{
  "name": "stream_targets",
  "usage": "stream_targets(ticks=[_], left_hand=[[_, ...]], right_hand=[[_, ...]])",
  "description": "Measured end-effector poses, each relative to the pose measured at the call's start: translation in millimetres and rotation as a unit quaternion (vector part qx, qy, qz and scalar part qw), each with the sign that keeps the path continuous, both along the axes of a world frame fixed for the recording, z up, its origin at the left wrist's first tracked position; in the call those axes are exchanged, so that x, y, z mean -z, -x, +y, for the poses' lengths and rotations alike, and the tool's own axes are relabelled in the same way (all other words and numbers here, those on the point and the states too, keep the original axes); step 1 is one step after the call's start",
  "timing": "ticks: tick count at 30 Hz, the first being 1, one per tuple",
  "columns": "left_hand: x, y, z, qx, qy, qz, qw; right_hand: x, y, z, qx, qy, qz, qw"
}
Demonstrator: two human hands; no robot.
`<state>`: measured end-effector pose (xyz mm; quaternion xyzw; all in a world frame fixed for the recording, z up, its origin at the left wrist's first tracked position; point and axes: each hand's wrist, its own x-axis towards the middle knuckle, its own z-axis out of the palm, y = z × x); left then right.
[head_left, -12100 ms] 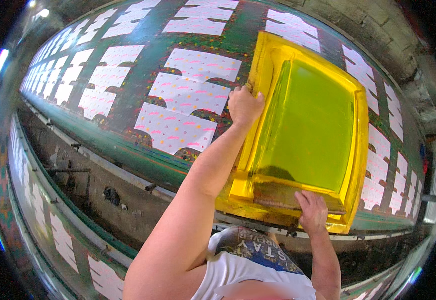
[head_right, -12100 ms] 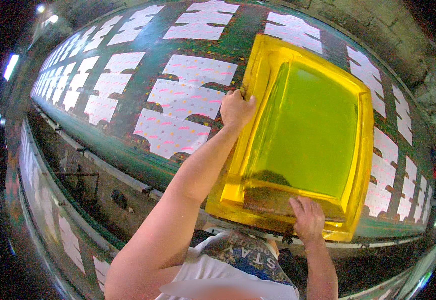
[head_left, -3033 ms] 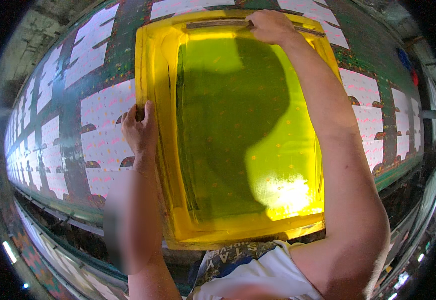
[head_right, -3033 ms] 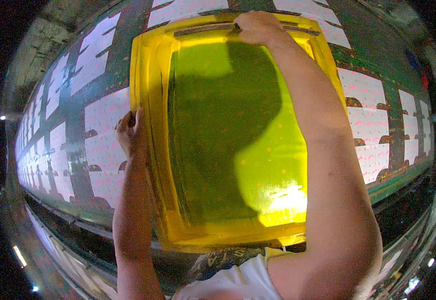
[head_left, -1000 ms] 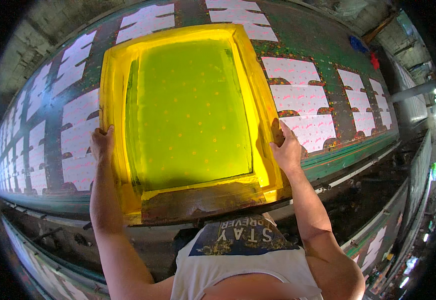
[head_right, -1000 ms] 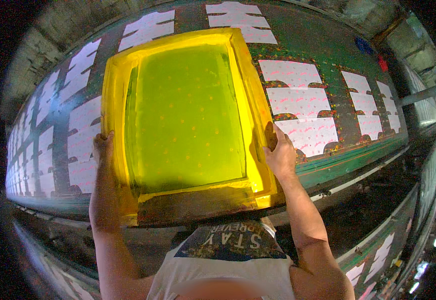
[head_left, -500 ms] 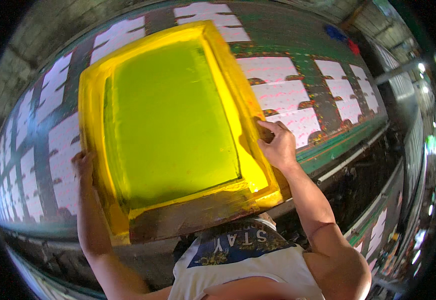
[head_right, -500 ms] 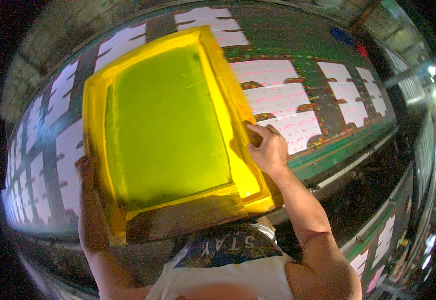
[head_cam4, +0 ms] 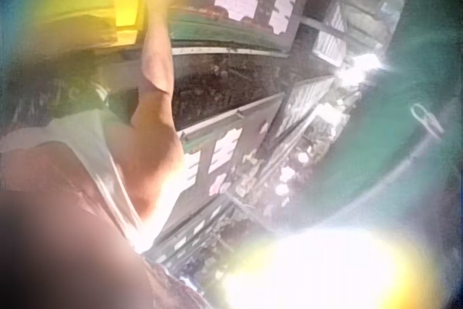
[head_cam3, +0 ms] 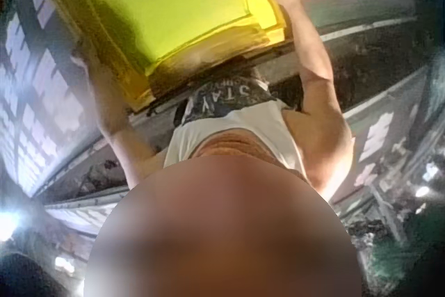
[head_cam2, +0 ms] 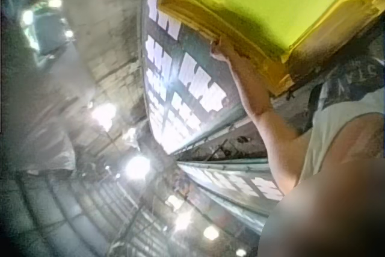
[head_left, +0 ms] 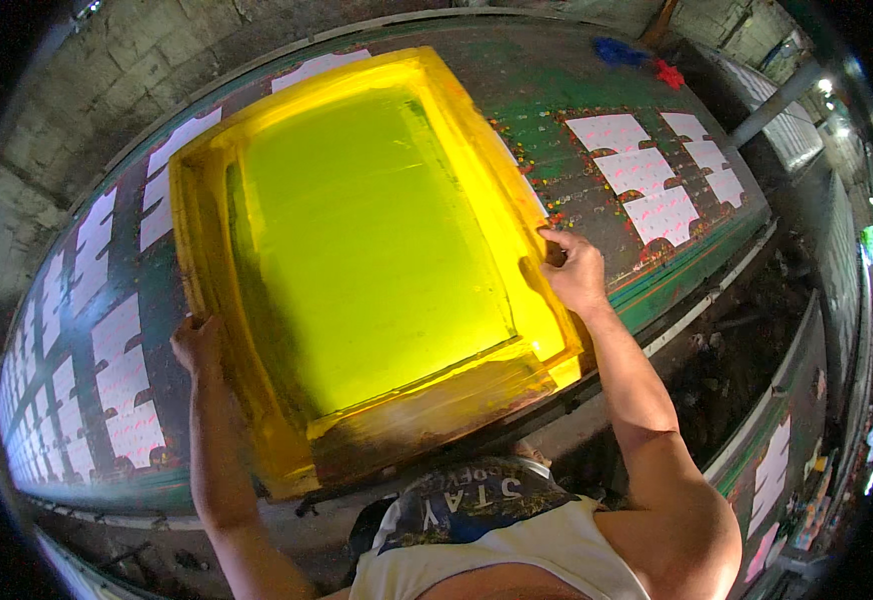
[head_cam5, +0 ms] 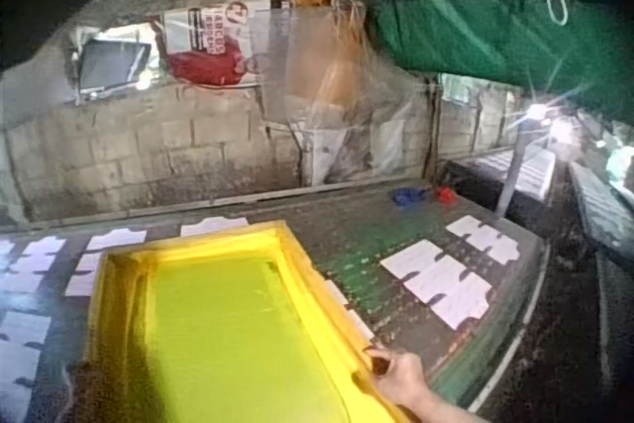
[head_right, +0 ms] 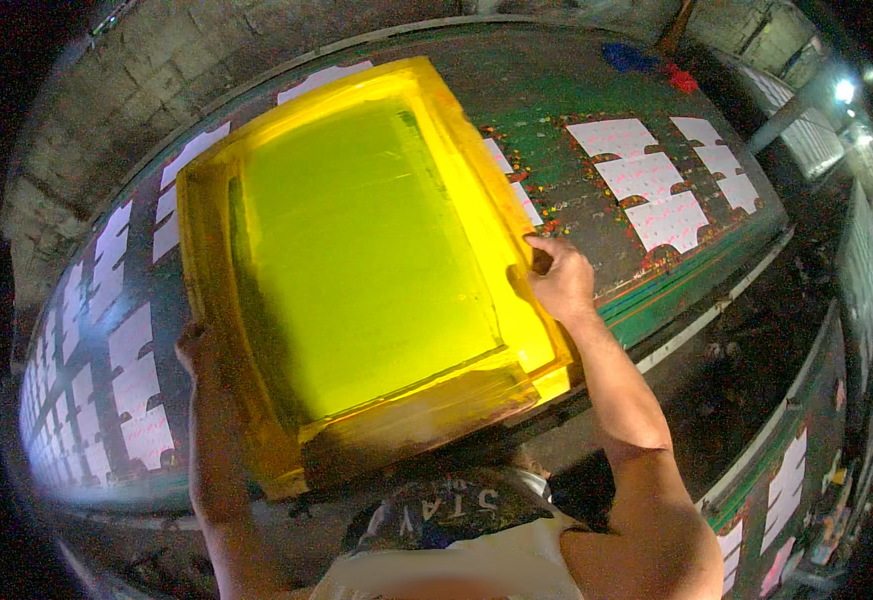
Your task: The person holds a yellow screen-printing frame over a conveyor belt and repeatedly uses a squeegee to pull green ink across the mesh. The person moves the frame along the belt and continues the same squeegee strokes throughout the clip.
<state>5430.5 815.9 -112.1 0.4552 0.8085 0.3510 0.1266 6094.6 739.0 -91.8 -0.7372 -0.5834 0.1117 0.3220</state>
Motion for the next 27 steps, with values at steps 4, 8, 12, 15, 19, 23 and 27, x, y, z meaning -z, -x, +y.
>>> stream_targets(ticks=[4, 8, 12, 15, 19, 23, 27], left_hand=[[3, -82, 0, 0.017, 0.011, 0.046, 0.999], [4, -151, -9, 0.013, -0.011, 0.042, 0.999], [4, -198, -11, 0.03, -0.031, 0.091, 0.995], [12, -224, -10, 0.02, -0.066, 0.013, 0.998], [23, -237, -5, 0.015, -0.075, -0.083, 0.994], [27, -246, -1, 0.012, -0.052, -0.094, 0.994], [26, -251, -2, -0.005, -0.021, -0.073, 0.997]], right_hand=[[17, -78, -1, 0.012, -0.014, 0.058, 0.998], [28, -145, -4, 0.014, -0.001, 0.084, 0.996], [35, -190, -1, 0.007, 0.013, 0.142, 0.99], [38, -211, 4, -0.023, -0.018, 0.16, 0.987], [36, -233, 4, -0.025, 0.002, 0.129, 0.991], [39, -247, 5, -0.031, 0.019, 0.128, 0.991], [48, -254, 7, -0.059, 0.004, 0.115, 0.992]])
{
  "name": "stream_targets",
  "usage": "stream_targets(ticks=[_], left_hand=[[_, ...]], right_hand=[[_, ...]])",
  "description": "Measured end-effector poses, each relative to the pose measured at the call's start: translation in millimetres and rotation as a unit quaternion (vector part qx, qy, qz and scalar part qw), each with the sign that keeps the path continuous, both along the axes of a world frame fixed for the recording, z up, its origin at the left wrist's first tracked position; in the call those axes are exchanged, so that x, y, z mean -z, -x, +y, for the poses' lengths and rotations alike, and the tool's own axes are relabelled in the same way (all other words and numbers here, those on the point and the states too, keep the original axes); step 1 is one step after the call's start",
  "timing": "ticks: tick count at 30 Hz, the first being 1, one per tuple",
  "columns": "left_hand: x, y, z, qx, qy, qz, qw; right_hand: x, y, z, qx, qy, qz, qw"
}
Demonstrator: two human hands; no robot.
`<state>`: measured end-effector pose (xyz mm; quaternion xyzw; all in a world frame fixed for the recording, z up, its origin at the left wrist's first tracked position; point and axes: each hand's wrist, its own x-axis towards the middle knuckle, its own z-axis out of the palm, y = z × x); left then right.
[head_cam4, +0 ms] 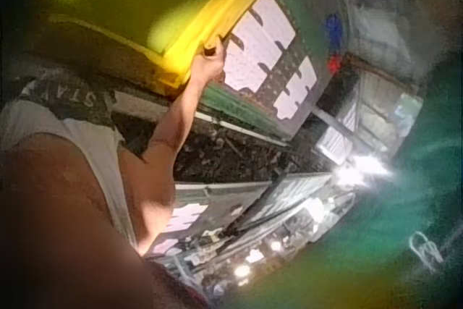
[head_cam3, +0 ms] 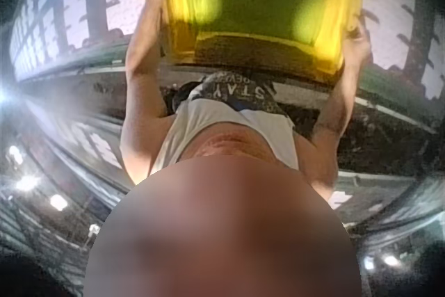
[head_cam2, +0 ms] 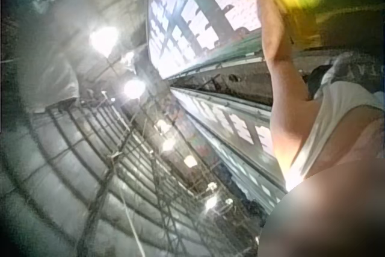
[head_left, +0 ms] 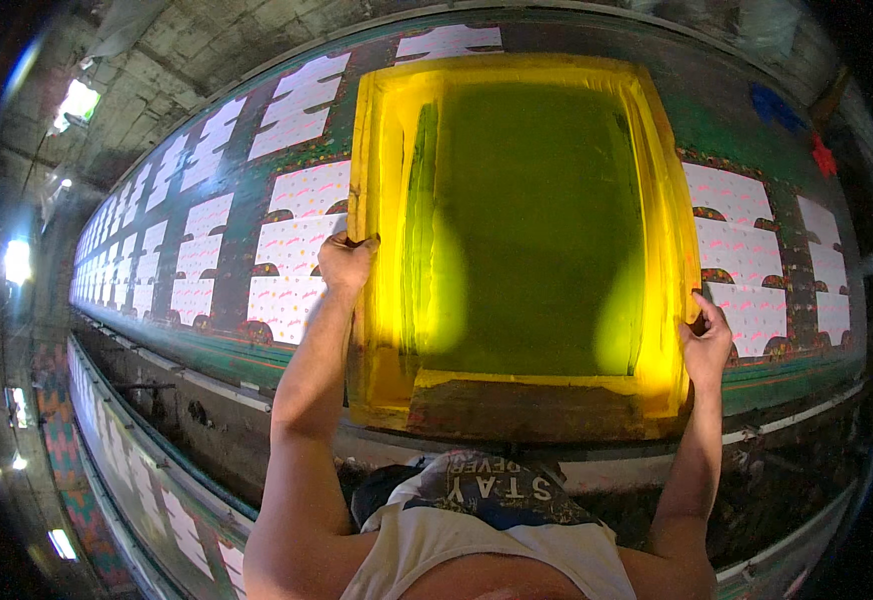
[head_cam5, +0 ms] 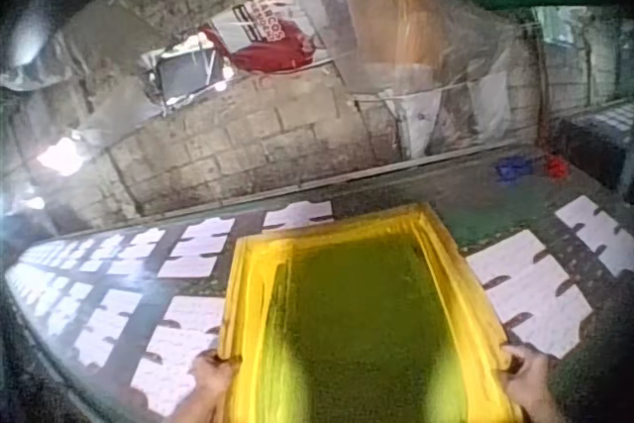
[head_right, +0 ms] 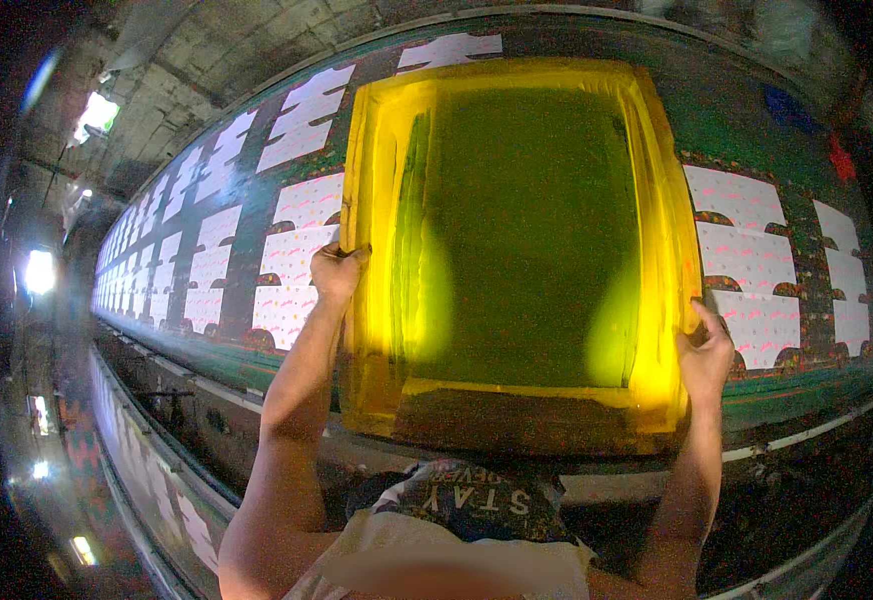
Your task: The person holds a yellow screen-printing frame over a conveyor belt and repeatedly uses a squeegee to pull green ink across the mesh. The person moves the frame along the belt and continues the same squeegee strokes throughout the clip.
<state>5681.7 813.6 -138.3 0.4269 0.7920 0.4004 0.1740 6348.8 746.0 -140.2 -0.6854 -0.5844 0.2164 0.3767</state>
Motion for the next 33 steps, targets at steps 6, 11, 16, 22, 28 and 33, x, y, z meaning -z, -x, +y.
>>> stream_targets(ticks=[6, 11, 16, 22, 28, 33], left_hand=[[9, 3, 4, -0.011, 0.04, 0.02, 0.999], [15, 2, 4, 0.007, 0.067, 0.057, 0.996], [10, -6, 2, -0.023, 0.102, 0.109, 0.989], [-2, -17, 2, -0.015, 0.118, 0.105, 0.987], [-10, -21, -2, -0.002, 0.101, 0.139, 0.985], [-21, -22, -6, 0.025, 0.13, 0.084, 0.988]], right_hand=[[10, -4, 4, -0.012, -0.003, -0.065, 0.998], [1, 3, 5, 0.013, 0.077, 0.037, 0.996], [-31, 24, -2, -0.003, 0.119, -0.198, 0.973], [-73, 96, -81, -0.464, -0.043, -0.133, 0.875], [-80, 165, -127, -0.468, -0.037, -0.254, 0.846], [-92, 209, -118, -0.433, -0.029, -0.291, 0.853]])
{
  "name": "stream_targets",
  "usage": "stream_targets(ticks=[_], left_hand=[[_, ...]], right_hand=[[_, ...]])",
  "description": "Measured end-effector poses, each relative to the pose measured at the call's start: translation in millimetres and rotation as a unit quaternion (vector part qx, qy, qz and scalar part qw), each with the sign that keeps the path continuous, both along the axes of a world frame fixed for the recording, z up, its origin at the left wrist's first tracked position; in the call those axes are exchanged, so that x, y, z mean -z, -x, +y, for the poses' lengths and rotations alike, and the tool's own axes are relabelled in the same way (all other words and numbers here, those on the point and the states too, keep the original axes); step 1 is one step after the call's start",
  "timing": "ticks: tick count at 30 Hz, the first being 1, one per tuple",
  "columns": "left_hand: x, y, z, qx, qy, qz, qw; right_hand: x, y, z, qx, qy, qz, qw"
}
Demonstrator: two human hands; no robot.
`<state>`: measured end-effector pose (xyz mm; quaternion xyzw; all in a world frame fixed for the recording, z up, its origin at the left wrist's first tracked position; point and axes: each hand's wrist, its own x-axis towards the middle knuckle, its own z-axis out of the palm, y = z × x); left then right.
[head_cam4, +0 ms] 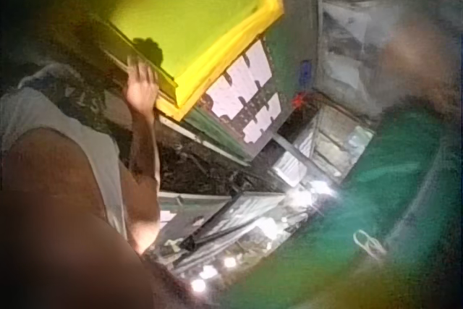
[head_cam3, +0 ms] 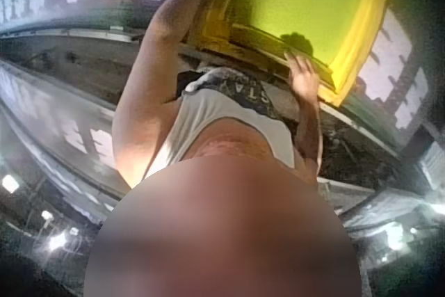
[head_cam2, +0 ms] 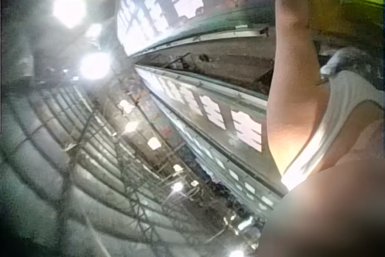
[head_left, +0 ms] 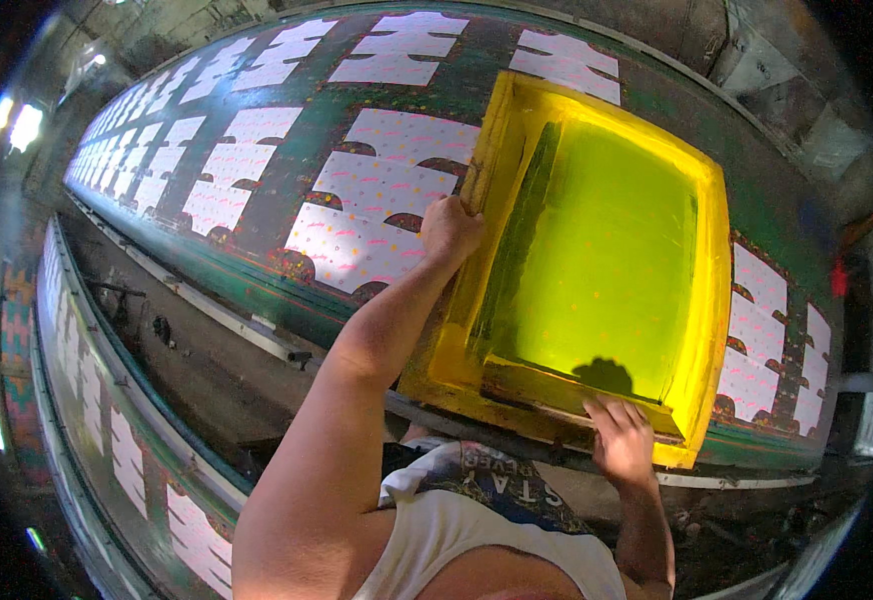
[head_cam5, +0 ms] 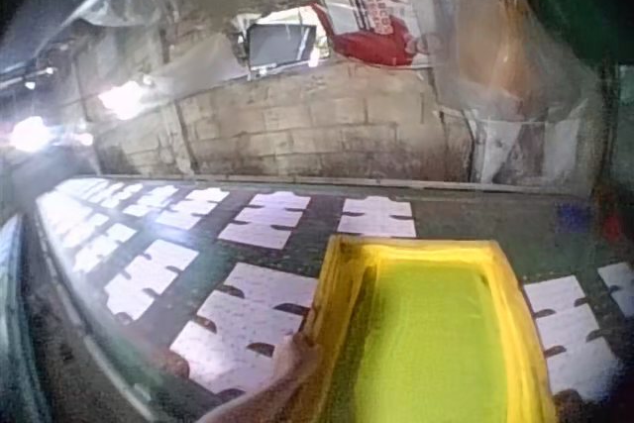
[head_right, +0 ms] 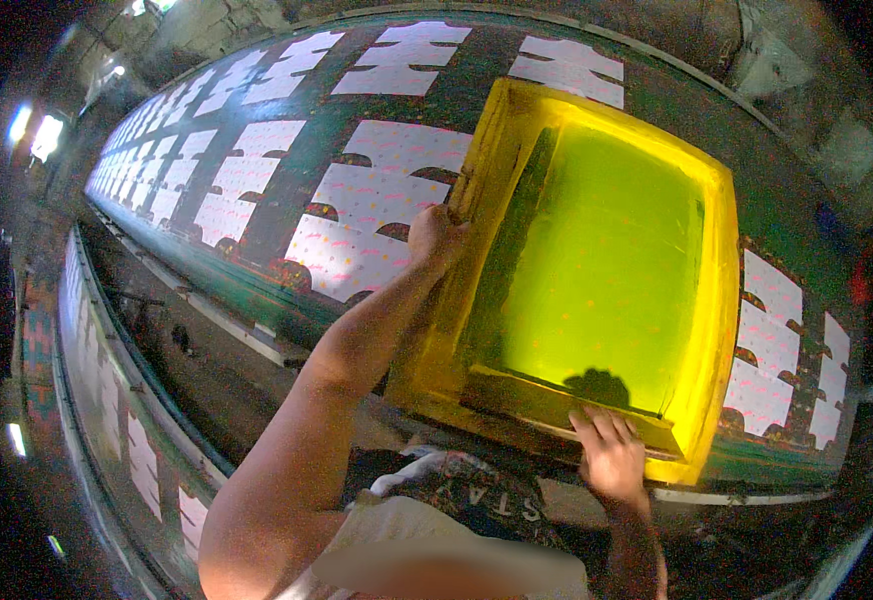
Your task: The person holds a yellow screen-printing frame over a conveyor belt and repeatedly uses a squeegee to pull green ink across the mesh. The person moves the frame along the belt and continues the same squeegee strokes throughout the clip.
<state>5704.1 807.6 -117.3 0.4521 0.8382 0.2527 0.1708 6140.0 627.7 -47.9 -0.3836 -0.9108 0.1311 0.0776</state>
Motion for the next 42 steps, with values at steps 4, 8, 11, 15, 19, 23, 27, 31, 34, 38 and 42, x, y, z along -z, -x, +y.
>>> stream_targets(ticks=[4, 8, 11, 15, 19, 23, 27, 31, 34, 38, 42], left_hand=[[1, -6, 1, -0.018, -0.005, -0.007, 1.0], [5, -4, 1, 0.007, -0.031, 0.034, 0.999], [5, -2, 3, 0.011, 0.0, -0.002, 1.0], [5, -4, 5, 0.006, -0.009, 0.017, 1.0], [6, -5, 3, 0.006, -0.028, 0.042, 0.999], [5, -7, 2, 0.0, -0.031, 0.031, 0.999], [6, -9, 0, -0.017, -0.064, 0.035, 0.997], [7, -10, -1, -0.021, -0.046, 0.029, 0.998], [6, -12, 0, -0.033, -0.031, 0.029, 0.999], [1, -17, 3, -0.046, 0.001, 0.057, 0.997], [0, -20, 4, -0.064, 0.004, 0.065, 0.996]], right_hand=[[-13, 38, 15, 0.07, 0.059, -0.105, 0.99], [-29, 38, 9, 0.076, 0.075, -0.107, 0.989], [-20, 43, -17, 0.083, 0.069, -0.138, 0.984], [-4, 49, -36, 0.089, 0.024, -0.099, 0.991], [11, 58, -23, 0.097, -0.017, -0.062, 0.993], [26, 68, 41, 0.094, -0.084, -0.055, 0.991], [42, 78, 145, 0.098, -0.126, -0.04, 0.986], [56, 78, 262, 0.099, -0.14, -0.079, 0.982], [66, 78, 350, 0.108, -0.136, -0.119, 0.978], [77, 80, 458, 0.096, -0.127, -0.097, 0.982], [80, 75, 546, 0.128, -0.082, -0.064, 0.986]])
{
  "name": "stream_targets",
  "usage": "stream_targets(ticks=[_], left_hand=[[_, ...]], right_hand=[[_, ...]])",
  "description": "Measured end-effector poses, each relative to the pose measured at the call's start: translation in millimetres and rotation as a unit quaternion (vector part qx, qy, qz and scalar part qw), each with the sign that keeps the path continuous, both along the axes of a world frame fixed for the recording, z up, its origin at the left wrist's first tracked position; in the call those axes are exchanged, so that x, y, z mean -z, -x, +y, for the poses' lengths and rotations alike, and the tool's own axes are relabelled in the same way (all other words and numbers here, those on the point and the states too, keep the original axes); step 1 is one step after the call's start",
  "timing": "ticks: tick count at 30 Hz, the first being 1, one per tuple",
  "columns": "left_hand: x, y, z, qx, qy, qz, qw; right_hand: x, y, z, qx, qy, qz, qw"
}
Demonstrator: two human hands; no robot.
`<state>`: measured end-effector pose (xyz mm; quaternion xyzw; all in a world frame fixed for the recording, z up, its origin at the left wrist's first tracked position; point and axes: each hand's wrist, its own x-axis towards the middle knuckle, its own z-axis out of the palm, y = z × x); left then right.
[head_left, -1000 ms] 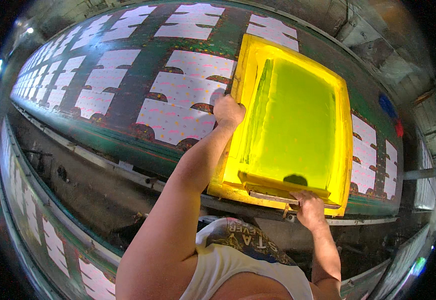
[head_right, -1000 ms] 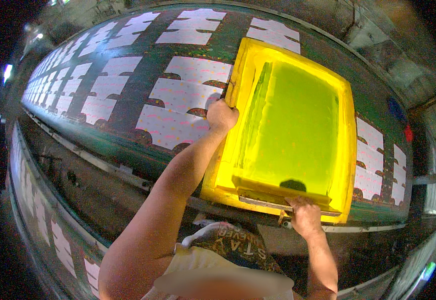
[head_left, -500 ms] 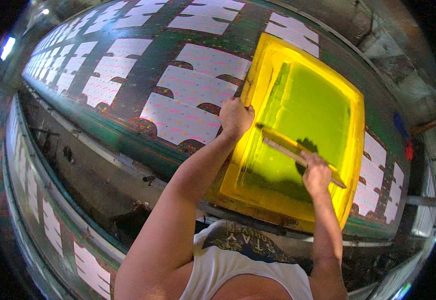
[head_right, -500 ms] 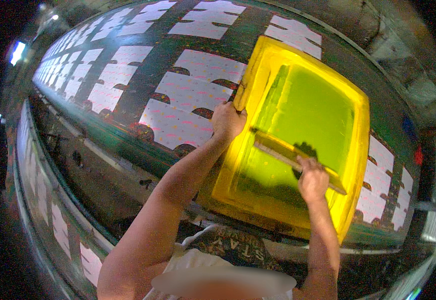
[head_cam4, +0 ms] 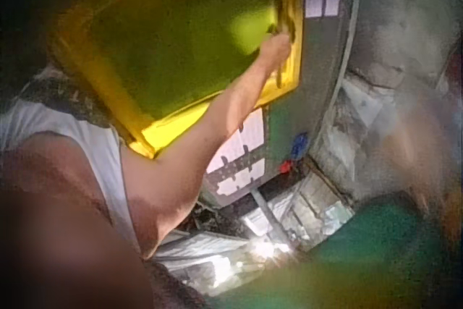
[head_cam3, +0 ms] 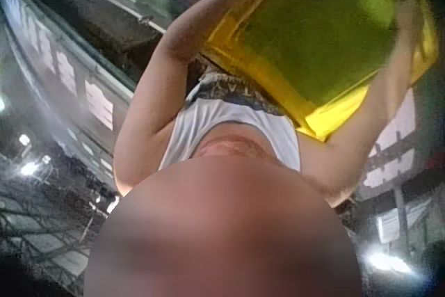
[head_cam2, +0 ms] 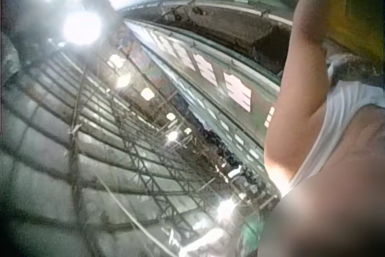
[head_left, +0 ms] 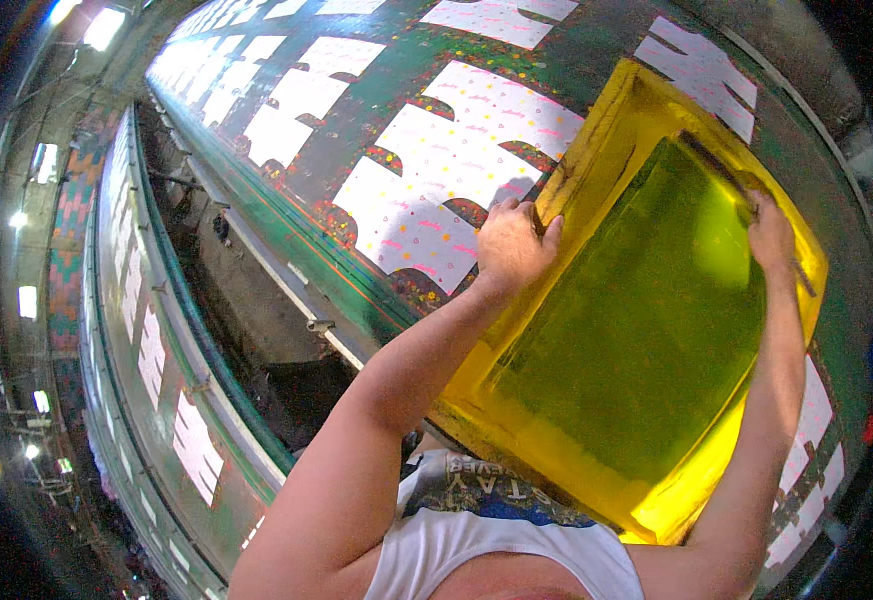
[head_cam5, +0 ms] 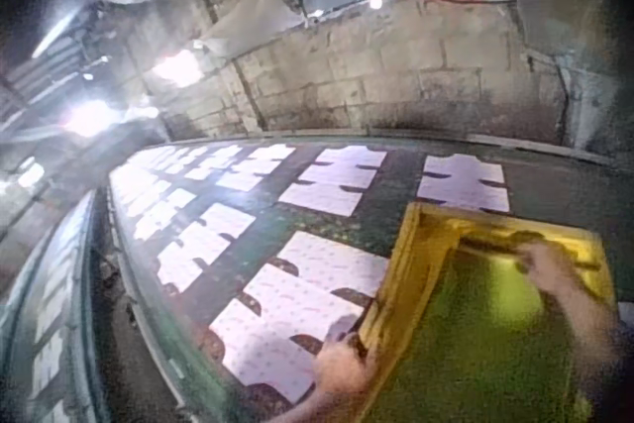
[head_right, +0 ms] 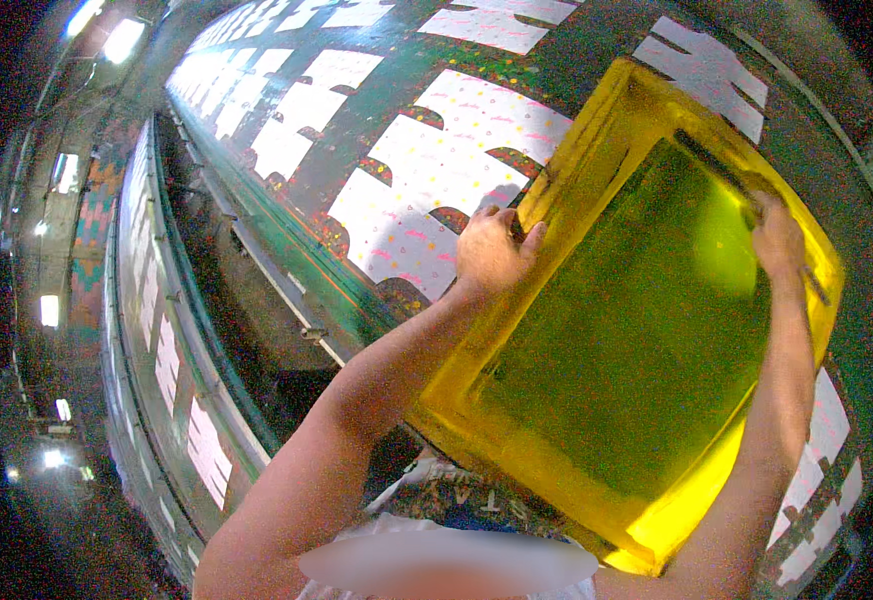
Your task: The person holds a yellow screen-printing frame over a conveyor belt and repeatedly uses a squeegee to pull green ink across the mesh. The person moves the frame along the belt and continues the same squeegee strokes throughout the clip.
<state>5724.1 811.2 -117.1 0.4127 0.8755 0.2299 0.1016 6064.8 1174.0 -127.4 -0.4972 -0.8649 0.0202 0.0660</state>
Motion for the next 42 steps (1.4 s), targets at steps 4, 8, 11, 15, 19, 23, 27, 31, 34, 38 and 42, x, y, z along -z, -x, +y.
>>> stream_targets(ticks=[4, 8, 11, 15, 19, 23, 27, 31, 34, 38, 42], left_hand=[[2, 1, -1, 0.005, -0.009, -0.003, 1.0], [2, 0, 0, 0.005, -0.015, 0.006, 1.0], [0, -1, 2, 0.006, -0.008, 0.021, 1.0], [-1, -2, 1, 0.002, -0.016, 0.014, 1.0], [9, 1, 1, 0.005, -0.038, 0.019, 0.999], [23, 9, 4, 0.03, -0.059, 0.079, 0.995], [29, 19, 6, 0.048, -0.029, 0.004, 0.998], [19, 20, 5, 0.057, -0.023, 0.058, 0.996], [12, 15, 5, 0.063, -0.016, 0.073, 0.995], [14, 11, 5, 0.093, 0.015, 0.083, 0.992], [22, 9, 3, 0.079, 0.005, 0.12, 0.99]], right_hand=[[11, -10, 52, -0.043, -0.054, -0.012, 0.998], [29, -18, 73, -0.082, -0.092, -0.018, 0.992], [25, -21, 80, -0.074, -0.064, -0.046, 0.994], [5, -20, 56, -0.038, 0.011, -0.055, 0.998], [-15, -19, -18, -0.045, 0.078, -0.029, 0.996], [-44, -17, -128, -0.056, 0.105, -0.03, 0.992], [-58, -19, -242, -0.015, 0.117, -0.026, 0.993], [-57, -16, -331, -0.04, 0.127, -0.078, 0.988], [-68, -17, -395, -0.026, 0.127, -0.063, 0.99], [-69, -14, -469, -0.03, 0.117, -0.059, 0.991], [-74, -14, -525, -0.029, 0.116, -0.078, 0.99]])
